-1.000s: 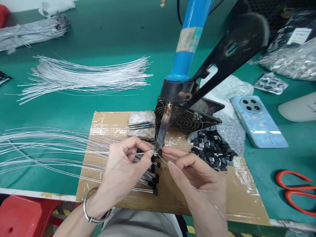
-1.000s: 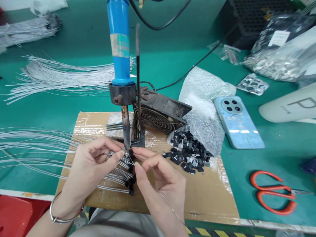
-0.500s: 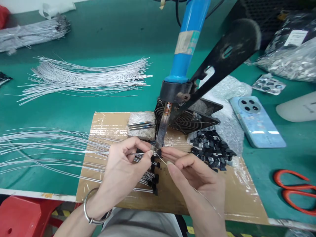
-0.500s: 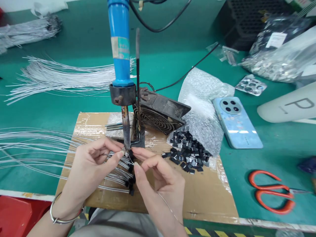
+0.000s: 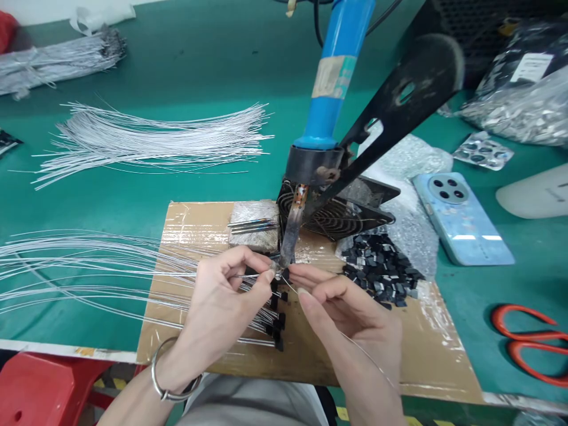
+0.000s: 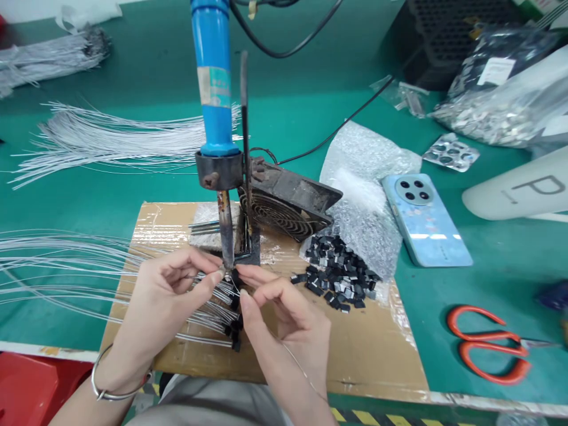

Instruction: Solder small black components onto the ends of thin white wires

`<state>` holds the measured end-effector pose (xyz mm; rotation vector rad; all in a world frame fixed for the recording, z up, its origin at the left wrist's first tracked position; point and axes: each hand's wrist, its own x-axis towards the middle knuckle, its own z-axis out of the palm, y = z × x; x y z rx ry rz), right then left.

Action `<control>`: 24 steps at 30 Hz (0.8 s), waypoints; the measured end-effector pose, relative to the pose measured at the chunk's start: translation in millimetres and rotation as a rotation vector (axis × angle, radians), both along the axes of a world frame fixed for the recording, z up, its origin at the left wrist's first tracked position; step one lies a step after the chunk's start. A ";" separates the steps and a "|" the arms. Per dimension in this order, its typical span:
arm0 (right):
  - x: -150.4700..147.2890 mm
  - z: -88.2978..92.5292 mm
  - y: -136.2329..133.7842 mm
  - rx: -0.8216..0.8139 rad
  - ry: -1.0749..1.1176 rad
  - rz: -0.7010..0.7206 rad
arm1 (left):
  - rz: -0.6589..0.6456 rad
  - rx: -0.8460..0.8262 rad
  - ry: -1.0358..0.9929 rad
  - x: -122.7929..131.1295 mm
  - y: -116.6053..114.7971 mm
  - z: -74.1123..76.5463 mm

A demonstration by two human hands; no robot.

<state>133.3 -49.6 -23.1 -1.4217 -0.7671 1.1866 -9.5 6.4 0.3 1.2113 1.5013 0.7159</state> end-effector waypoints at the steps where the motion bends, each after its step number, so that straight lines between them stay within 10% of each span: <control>1: -0.1 0.1 0.1 -0.002 0.001 -0.001 | -0.001 0.001 -0.002 -0.1 0.1 0.3; 24: -0.7 1.1 -0.6 0.014 0.006 -0.003 | -0.008 0.008 0.014 0.7 0.2 0.7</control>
